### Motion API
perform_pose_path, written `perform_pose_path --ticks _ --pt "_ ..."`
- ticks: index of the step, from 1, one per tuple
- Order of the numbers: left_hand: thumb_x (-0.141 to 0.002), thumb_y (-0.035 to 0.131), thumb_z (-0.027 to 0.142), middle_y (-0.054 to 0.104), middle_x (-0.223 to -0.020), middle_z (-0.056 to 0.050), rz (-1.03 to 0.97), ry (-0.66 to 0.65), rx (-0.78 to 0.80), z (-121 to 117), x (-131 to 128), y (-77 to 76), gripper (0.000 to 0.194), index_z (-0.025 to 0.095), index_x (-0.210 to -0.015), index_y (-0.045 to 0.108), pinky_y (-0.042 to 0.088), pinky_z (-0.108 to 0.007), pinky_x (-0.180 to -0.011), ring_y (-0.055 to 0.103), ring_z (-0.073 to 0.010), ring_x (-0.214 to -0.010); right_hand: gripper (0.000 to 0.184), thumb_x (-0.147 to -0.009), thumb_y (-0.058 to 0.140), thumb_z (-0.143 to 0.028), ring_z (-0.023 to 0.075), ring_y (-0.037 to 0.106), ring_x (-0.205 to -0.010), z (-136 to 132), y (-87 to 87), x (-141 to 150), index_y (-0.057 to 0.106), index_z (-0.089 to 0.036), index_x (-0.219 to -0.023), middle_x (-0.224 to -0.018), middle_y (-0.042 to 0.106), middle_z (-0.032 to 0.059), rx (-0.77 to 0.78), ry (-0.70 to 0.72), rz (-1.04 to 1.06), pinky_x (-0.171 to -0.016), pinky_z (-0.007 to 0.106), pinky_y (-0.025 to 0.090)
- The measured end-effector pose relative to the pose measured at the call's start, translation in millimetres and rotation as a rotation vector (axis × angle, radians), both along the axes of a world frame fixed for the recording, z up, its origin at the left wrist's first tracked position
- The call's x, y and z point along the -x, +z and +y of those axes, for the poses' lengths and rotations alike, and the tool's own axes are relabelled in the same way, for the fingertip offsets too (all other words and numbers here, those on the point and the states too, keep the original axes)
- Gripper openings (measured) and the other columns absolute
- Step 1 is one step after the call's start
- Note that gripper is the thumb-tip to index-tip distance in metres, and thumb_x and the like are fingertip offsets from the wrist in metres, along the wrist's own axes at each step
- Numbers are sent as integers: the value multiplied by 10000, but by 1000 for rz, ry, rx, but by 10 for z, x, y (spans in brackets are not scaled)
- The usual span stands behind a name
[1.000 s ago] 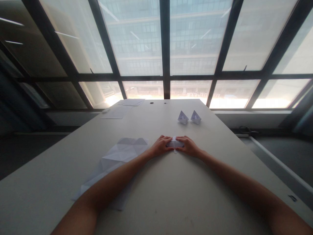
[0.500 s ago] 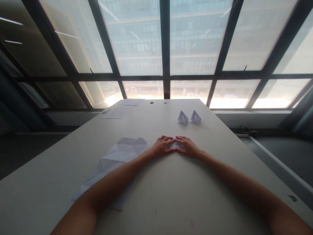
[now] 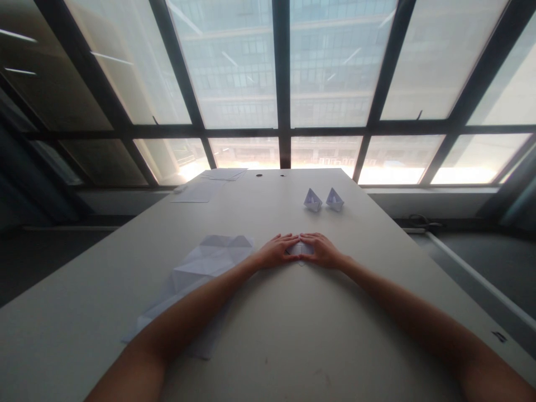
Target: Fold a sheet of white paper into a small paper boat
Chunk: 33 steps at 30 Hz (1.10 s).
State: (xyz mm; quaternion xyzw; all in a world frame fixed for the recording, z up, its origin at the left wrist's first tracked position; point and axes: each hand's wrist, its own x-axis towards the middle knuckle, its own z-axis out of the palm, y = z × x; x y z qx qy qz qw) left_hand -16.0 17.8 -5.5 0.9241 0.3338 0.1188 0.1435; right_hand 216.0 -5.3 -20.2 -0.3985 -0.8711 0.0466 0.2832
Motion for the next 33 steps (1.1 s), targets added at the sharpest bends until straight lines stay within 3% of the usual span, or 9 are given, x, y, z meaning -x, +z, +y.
perform_pose_path --ticks 5,10,17,23,33 --pt "-859 678 532 537 -1445 -95 -102 5 -34 49 -3 -57 671 270 -1449 493 294 -424 -1163 460 -287 -1367 477 -793 773 -414 288 651 -1139 -20 22 23 697 -254 -1236 -1230 701 99 6 -6 89 -1014 418 471" --pt "-822 728 468 688 -1228 -59 -279 19 -10 120 8 -125 550 234 -1312 640 446 -330 -1029 638 -249 -1115 334 -798 772 -373 270 709 -956 -25 12 39 758 -262 -1113 -1055 766 55 25 -94 131 -900 361 511" --pt "-816 711 470 725 -1150 -37 -394 62 84 117 20 -105 434 220 -1169 738 479 -317 -983 656 -239 -1068 195 -857 706 -352 253 720 -842 -22 3 18 788 -262 -1010 -919 784 35 12 -124 127 -840 345 505" --pt "-869 651 456 766 -979 -68 -444 121 72 66 16 -82 345 197 -1057 781 534 -348 -850 696 -236 -856 199 -937 613 -352 244 727 -797 20 -46 7 794 -269 -939 -878 785 48 -16 -73 204 -822 364 520" --pt "-873 693 443 728 -1150 -93 -686 177 -14 24 -20 -63 375 187 -1146 726 514 -447 -1006 693 -272 -1057 191 -932 610 -326 234 719 -796 -11 12 -3 782 -246 -953 -899 783 58 -122 -97 432 -802 367 541"
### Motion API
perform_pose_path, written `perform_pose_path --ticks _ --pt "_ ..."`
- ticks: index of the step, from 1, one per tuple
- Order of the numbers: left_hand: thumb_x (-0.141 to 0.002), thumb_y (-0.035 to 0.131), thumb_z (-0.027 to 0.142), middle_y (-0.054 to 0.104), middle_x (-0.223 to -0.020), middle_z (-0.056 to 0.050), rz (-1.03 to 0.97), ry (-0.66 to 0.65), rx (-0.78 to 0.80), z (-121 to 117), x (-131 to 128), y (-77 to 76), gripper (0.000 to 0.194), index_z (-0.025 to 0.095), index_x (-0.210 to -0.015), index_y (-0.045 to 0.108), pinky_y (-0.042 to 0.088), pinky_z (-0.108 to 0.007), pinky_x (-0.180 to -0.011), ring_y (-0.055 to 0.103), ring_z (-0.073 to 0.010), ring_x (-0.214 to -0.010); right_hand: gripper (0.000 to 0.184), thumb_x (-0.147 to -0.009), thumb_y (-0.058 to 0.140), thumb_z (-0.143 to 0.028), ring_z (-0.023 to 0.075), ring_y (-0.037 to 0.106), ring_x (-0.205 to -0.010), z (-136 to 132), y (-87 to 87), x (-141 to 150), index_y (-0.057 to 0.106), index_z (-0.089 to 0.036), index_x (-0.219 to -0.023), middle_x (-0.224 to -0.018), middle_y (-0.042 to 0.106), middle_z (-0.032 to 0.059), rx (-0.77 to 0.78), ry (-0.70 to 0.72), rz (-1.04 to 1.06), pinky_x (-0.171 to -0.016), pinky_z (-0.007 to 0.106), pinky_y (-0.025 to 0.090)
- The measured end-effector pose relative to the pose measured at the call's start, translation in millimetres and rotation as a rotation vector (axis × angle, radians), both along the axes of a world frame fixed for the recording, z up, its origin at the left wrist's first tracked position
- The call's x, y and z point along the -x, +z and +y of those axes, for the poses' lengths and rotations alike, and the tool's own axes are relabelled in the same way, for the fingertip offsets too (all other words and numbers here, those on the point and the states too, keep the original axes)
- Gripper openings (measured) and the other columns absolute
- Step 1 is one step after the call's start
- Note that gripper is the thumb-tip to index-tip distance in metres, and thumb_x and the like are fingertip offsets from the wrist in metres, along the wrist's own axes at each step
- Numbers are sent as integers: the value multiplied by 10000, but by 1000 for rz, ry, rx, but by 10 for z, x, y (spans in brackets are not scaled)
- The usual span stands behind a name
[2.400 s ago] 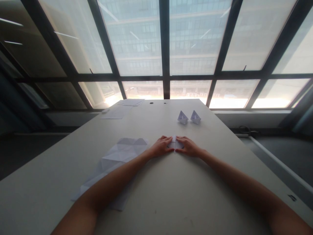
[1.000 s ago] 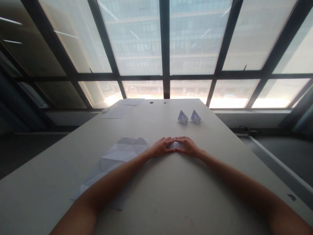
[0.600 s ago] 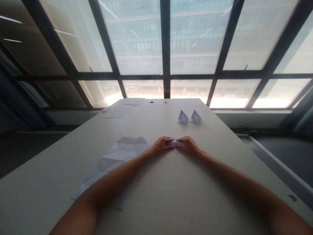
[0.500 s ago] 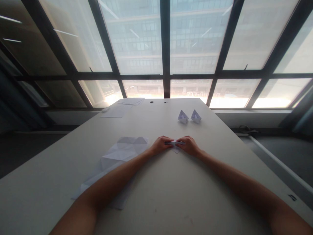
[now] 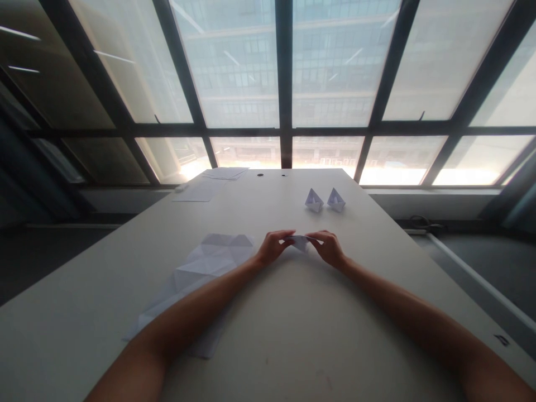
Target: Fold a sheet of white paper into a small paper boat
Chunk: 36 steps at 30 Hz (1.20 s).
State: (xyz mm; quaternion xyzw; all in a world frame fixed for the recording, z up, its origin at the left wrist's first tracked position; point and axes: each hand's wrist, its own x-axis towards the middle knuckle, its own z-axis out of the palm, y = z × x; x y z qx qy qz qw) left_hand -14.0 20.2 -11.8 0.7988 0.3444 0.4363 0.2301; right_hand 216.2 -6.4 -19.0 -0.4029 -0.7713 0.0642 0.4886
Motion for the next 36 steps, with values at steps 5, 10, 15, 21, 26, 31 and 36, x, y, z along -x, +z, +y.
perform_pose_path --ticks 5,10,15,21,26,31,36 --pt "-835 724 494 711 -1189 -117 -47 -64 84 13 12 11 482 156 -1177 703 531 -443 -989 677 -283 -1083 214 -926 611 -374 254 733 -822 22 -15 11 775 -238 -936 -907 783 59 48 -23 86 -804 385 560" --pt "-863 699 481 672 -1265 -106 42 -171 58 3 17 30 461 213 -1236 671 495 -449 -1036 634 -276 -1159 202 -924 621 -373 253 731 -842 21 -35 13 768 -237 -946 -922 778 61 62 38 98 -815 384 566" --pt "-834 724 501 623 -1338 -110 97 -221 129 25 25 7 531 239 -1288 638 515 -429 -1005 599 -291 -1208 215 -946 594 -372 233 708 -868 -18 8 16 753 -233 -986 -946 759 75 42 123 51 -812 371 558" --pt "-757 791 513 609 -1351 -126 56 -332 124 17 30 25 690 206 -1345 601 484 -455 -1042 576 -321 -1238 228 -935 604 -395 234 701 -841 -12 33 7 741 -213 -931 -900 748 82 47 88 118 -797 377 565" --pt "-889 650 471 601 -1367 -131 51 -300 88 -21 22 47 537 195 -1348 608 483 -484 -1037 577 -320 -1247 273 -890 651 -404 232 706 -851 -33 47 18 705 -206 -1070 -943 750 86 92 91 228 -744 379 589" --pt "-922 603 449 721 -1139 -123 39 -237 155 13 29 1 498 146 -1316 630 541 -434 -905 687 -272 -986 370 -870 652 -422 187 681 -756 -47 99 40 656 -188 -1158 -980 736 94 205 168 343 -541 259 546" --pt "-914 589 543 680 -757 -41 -34 -289 320 28 28 14 511 109 -1164 692 509 -256 -574 599 -147 -615 346 -861 658 -469 127 614 -579 -4 76 35 694 -198 -1073 -1032 718 74 307 208 427 -445 232 511"
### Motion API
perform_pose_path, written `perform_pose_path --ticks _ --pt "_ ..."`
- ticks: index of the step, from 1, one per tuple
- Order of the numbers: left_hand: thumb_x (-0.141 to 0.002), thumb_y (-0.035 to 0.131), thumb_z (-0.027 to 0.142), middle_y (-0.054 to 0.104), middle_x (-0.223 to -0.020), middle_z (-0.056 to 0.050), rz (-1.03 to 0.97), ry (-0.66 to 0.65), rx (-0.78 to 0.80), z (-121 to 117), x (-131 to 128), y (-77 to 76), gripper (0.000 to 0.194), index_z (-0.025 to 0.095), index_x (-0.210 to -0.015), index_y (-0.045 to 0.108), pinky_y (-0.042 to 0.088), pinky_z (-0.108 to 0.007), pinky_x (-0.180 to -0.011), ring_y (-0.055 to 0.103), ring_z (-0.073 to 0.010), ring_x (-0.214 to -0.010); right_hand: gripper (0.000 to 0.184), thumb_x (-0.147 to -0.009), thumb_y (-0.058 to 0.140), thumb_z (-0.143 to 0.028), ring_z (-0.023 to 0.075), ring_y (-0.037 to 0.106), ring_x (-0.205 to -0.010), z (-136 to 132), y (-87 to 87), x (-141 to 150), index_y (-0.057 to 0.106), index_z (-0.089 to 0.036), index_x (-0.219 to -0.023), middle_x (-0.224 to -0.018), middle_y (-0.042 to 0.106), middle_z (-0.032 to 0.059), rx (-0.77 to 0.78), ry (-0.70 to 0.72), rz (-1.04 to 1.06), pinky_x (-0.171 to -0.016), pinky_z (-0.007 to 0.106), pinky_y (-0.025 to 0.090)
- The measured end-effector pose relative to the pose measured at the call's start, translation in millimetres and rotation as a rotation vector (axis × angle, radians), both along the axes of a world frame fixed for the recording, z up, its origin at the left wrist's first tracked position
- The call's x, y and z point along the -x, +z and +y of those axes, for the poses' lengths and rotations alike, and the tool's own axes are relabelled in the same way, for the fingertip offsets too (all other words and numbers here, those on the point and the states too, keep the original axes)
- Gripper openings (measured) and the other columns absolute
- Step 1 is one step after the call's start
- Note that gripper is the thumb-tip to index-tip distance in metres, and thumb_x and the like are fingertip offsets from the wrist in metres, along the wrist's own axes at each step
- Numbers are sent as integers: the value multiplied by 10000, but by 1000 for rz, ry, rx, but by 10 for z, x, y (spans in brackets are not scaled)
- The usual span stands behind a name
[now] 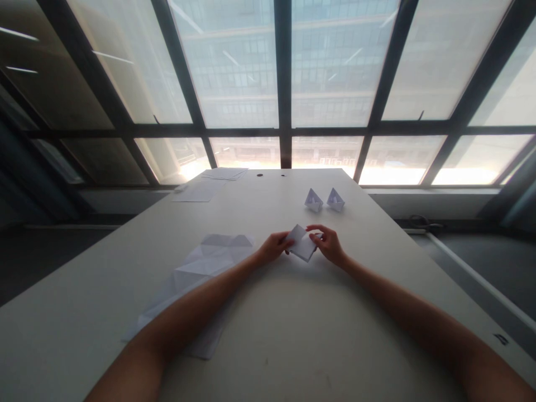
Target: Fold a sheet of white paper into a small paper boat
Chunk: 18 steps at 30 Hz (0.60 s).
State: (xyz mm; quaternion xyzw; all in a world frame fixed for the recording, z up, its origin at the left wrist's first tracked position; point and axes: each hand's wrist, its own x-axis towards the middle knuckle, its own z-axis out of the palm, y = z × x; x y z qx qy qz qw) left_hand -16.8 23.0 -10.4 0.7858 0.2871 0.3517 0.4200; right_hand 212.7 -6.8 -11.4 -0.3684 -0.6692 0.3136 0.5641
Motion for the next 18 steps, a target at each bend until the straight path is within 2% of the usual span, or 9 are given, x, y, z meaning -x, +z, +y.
perform_pose_path --ticks 5,9,14,18 --pt "-859 631 618 648 -797 -55 -101 8 159 -1 -1 69 607 89 -1154 674 483 -228 -570 574 -127 -626 369 -867 655 -526 164 673 -716 5 5 -29 751 -183 -962 -1135 672 108 21 116 49 -547 274 588" --pt "-882 590 633 640 -857 -52 -181 14 266 32 12 58 638 133 -1278 621 466 -216 -595 558 -116 -662 393 -786 749 -536 188 686 -780 4 13 -25 765 -183 -958 -1129 676 117 23 196 52 -629 329 625" --pt "-876 578 659 641 -873 -53 -192 -21 305 38 28 52 689 152 -1344 586 457 -223 -611 557 -126 -689 382 -756 780 -514 184 686 -723 54 -36 -21 771 -177 -936 -1001 725 94 82 133 75 -614 315 609" --pt "-870 626 618 656 -943 -61 -154 -97 239 5 55 112 730 163 -1430 518 442 -213 -609 538 -127 -713 419 -723 782 -544 173 649 -613 110 -84 -44 759 -141 -833 -718 708 46 214 52 93 -543 284 571"
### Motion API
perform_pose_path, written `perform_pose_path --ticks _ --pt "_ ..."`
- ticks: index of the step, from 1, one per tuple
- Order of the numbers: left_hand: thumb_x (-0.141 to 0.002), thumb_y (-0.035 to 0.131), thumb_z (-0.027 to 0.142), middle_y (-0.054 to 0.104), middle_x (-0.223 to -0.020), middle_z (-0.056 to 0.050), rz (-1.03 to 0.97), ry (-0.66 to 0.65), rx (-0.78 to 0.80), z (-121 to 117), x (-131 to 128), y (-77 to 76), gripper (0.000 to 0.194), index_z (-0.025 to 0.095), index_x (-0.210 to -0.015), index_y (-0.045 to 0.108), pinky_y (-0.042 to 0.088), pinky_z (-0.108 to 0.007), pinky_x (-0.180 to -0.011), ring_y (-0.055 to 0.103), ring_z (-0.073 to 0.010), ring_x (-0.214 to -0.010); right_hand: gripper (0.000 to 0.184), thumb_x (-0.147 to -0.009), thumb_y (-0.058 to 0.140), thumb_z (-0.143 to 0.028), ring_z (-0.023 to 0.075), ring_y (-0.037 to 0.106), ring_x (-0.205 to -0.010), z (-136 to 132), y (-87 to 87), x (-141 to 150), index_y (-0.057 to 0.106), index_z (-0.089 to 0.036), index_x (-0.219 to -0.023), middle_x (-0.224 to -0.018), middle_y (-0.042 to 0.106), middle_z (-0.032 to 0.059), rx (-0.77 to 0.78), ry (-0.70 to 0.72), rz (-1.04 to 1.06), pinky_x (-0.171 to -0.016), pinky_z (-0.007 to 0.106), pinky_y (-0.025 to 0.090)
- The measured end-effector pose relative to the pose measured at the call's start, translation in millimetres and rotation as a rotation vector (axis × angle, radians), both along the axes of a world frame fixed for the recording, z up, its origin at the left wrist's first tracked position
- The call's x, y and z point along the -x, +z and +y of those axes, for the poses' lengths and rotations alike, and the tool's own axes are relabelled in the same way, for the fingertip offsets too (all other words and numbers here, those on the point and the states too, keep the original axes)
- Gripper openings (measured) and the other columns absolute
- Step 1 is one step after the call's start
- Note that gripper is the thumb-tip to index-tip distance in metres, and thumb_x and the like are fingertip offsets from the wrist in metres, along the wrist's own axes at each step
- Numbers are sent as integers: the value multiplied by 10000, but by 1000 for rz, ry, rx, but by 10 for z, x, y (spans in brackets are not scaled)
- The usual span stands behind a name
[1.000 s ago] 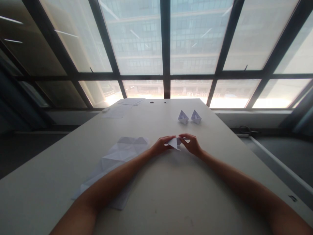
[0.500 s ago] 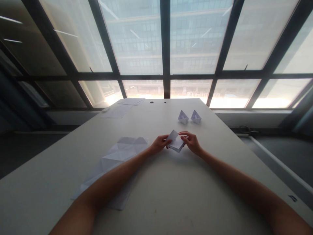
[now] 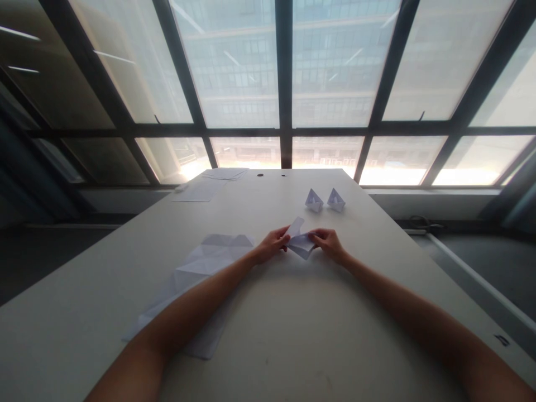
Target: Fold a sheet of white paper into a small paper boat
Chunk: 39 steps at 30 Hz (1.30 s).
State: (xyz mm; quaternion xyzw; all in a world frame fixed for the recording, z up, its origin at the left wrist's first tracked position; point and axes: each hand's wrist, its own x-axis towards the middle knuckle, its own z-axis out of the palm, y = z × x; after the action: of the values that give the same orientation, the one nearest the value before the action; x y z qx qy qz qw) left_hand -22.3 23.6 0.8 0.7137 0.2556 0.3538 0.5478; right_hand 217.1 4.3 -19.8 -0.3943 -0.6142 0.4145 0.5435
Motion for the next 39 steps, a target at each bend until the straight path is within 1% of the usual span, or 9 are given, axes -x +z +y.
perform_pose_path --ticks 3,8,14,20,23,28,33,36,39 --pt "-877 639 589 673 -1063 -89 20 -28 -35 -24 17 42 753 177 -1480 455 452 -223 -637 563 -145 -761 449 -722 761 -571 130 563 -480 21 -18 -12 739 -124 -758 -585 635 9 66 -47 -20 -436 239 495" --pt "-817 726 559 618 -1292 -148 11 -20 5 -17 18 18 797 177 -1468 470 501 -270 -715 631 -222 -930 434 -718 757 -561 105 506 -426 13 -8 -6 723 -129 -733 -554 599 -6 78 -49 -29 -382 216 425" --pt "-801 734 568 644 -1267 -136 33 13 77 -19 -3 0 705 165 -1361 589 547 -324 -764 648 -266 -1001 407 -745 728 -536 102 484 -396 5 -13 -6 699 -131 -717 -533 581 -10 79 -69 -88 -344 209 366" --pt "-776 722 608 716 -909 -69 169 133 91 -24 -56 -47 587 107 -1081 739 558 -301 -650 657 -218 -795 364 -761 712 -500 124 544 -443 32 -71 -8 705 -138 -734 -571 608 0 58 -12 -116 -399 226 444" --pt "-756 735 608 709 -851 -55 169 158 81 -14 -66 -82 579 103 -1040 746 551 -291 -621 650 -202 -735 331 -750 712 -470 132 564 -474 25 -64 1 722 -140 -781 -618 635 7 57 27 -104 -425 240 483" --pt "-737 785 522 728 -933 -75 111 101 80 26 -22 -99 560 107 -1109 733 532 -289 -673 665 -221 -793 303 -732 713 -402 122 554 -479 -19 9 5 752 -140 -879 -682 668 17 73 70 -77 -433 246 490" --pt "-777 756 427 739 -911 -85 105 106 46 49 6 -86 455 91 -1084 752 496 -289 -729 656 -214 -805 218 -706 653 -287 130 567 -565 -51 78 -16 782 -162 -830 -800 709 43 63 155 -14 -475 240 487" --pt "-776 738 385 724 -1075 -117 61 91 82 28 6 -48 406 102 -1067 760 498 -292 -756 655 -229 -894 250 -726 588 -267 149 592 -651 -80 111 -34 794 -164 -823 -962 728 80 38 219 8 -545 259 497" --pt "-819 681 417 671 -1225 -149 -51 -37 160 -6 16 -3 410 107 -1076 757 496 -301 -813 643 -252 -1007 312 -810 528 -315 170 609 -703 -111 138 -48 787 -143 -834 -917 727 90 19 214 7 -609 275 486"
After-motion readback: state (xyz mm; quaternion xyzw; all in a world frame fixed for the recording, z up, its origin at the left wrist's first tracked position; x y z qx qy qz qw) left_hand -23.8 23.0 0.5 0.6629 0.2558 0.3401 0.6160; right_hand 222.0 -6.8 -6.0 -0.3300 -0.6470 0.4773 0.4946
